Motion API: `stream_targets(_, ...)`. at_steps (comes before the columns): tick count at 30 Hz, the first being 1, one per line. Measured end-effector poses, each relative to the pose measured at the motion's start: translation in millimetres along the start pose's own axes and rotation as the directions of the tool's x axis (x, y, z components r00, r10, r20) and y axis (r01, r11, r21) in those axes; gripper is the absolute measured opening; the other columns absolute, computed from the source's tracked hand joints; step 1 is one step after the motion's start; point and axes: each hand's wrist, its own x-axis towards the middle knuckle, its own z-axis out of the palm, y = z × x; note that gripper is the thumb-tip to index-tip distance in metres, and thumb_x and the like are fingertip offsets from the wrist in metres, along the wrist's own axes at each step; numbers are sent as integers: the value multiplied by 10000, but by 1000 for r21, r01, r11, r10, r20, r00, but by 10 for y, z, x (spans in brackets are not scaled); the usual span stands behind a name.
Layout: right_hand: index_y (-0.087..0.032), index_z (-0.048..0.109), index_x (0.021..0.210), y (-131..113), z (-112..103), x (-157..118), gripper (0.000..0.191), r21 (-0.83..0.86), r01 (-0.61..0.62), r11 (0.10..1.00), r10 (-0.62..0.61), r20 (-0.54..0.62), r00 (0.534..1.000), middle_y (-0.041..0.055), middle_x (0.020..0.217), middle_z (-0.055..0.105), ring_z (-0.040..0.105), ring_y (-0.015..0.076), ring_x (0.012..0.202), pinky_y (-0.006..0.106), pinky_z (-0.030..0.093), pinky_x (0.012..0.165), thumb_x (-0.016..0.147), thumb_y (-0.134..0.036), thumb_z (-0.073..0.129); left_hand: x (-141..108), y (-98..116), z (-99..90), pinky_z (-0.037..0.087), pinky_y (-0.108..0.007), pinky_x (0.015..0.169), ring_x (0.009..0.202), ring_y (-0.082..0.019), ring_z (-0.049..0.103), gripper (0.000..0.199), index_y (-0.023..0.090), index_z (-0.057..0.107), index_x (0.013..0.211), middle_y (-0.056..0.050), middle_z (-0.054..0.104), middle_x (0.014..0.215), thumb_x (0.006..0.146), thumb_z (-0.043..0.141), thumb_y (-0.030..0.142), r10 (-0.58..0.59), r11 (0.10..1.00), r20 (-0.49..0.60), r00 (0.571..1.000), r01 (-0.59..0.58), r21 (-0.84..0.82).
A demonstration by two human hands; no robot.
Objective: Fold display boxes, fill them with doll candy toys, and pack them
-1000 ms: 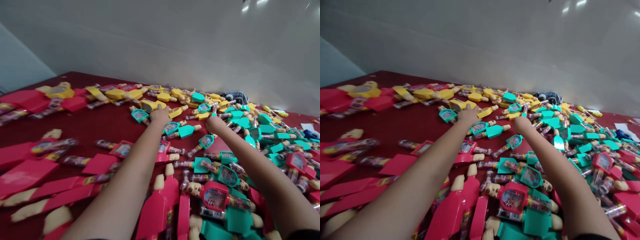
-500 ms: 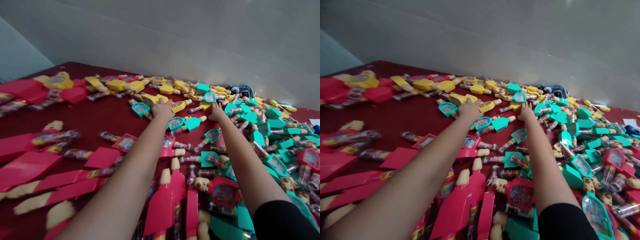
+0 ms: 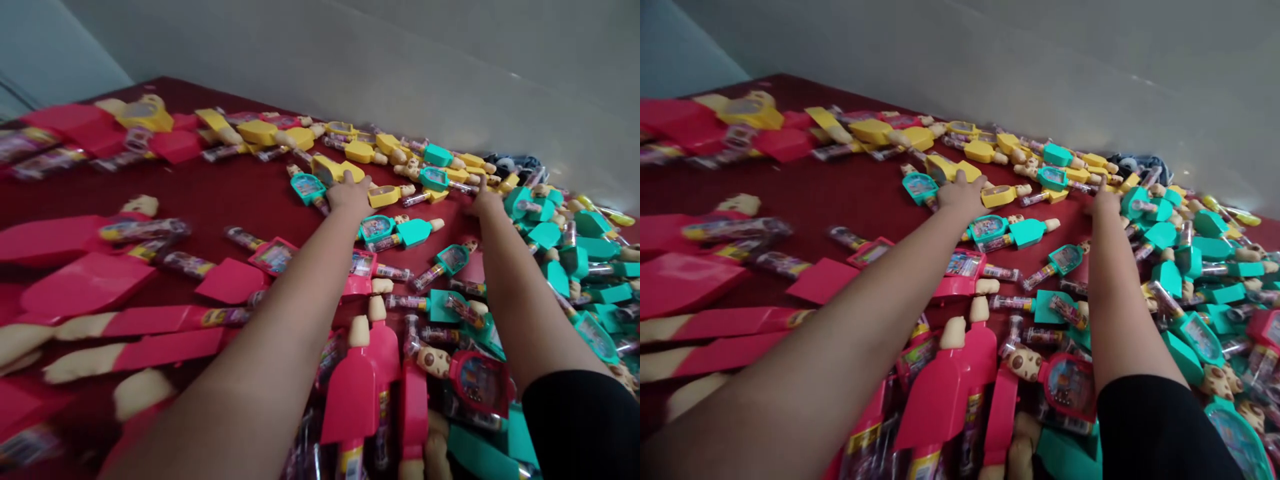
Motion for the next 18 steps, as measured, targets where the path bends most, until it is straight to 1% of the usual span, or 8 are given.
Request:
stream_targets(2,-91,42,1508,107,-67,85,1164,-80,4,997,3,90,996,269,1399,420,429,389,1283,538,324,1061,655,-455,746,-18,3,-19,446,-436,856,1140,-400,488,747,297,337,1414,-164,331,1412,784,548,638,-4,1000,3,1000,5,-18)
stream_targets(4,-116,104,1510,178,-113,113,1099,-146,-11,989,31,136,990,261,1459,342,376,399,1326,532,324,1067,678,-486,719,-30,2,-33,442,-437,851,1143,-403,478,759,293,350,1407,-162,326,1417,778,528,678,-4,999,4,1000,4,-41)
stream_targets(7,-126,151,1506,228,-138,72,940,-199,-37,979,69,155,985,266,1502,257,334,412,1353,536,312,1063,769,-437,644,-24,-4,-36,432,-450,856,1148,-406,461,761,288,366,1398,-162,327,1418,777,503,705,6,997,8,1000,-6,-71)
stream_targets(9,-128,141,1505,251,-126,14,890,-217,-12,976,40,126,991,261,1510,240,336,414,1349,553,302,1058,796,-384,614,-7,-9,-28,422,-460,866,1148,-405,456,766,290,369,1397,-162,324,1422,773,495,715,5,996,5,1000,-5,-86)
stream_targets(11,-131,174,1493,280,-105,-60,847,-229,55,972,-37,84,996,245,1489,289,363,408,1327,561,330,1034,795,-346,603,15,-11,-19,416,-468,872,1152,-414,453,792,290,373,1397,-163,309,1431,758,486,744,-2,996,1,1000,2,-93)
stream_targets(13,-142,256,1467,303,-94,-157,787,-244,163,956,-151,66,986,243,1421,379,431,408,1262,541,401,962,781,-303,607,33,-8,-15,413,-479,881,1156,-430,453,849,283,369,1401,-173,287,1445,727,482,786,0,996,6,1000,0,-88)
stream_targets(15,-178,362,1422,295,-101,-287,714,-255,272,928,-259,81,962,234,1349,442,496,398,1186,490,447,894,762,-258,623,44,-4,-18,412,-491,888,1156,-445,453,938,269,352,1413,-193,280,1449,675,492,831,9,997,27,1000,-7,-78)
stream_targets(18,-209,528,1291,196,-131,-577,516,-246,406,880,-392,105,914,184,1254,517,579,320,1064,382,471,827,779,-218,599,58,6,-36,410,-507,901,1177,-469,430,1049,248,370,1401,-214,317,1429,581,512,887,1,996,47,999,3,-84)
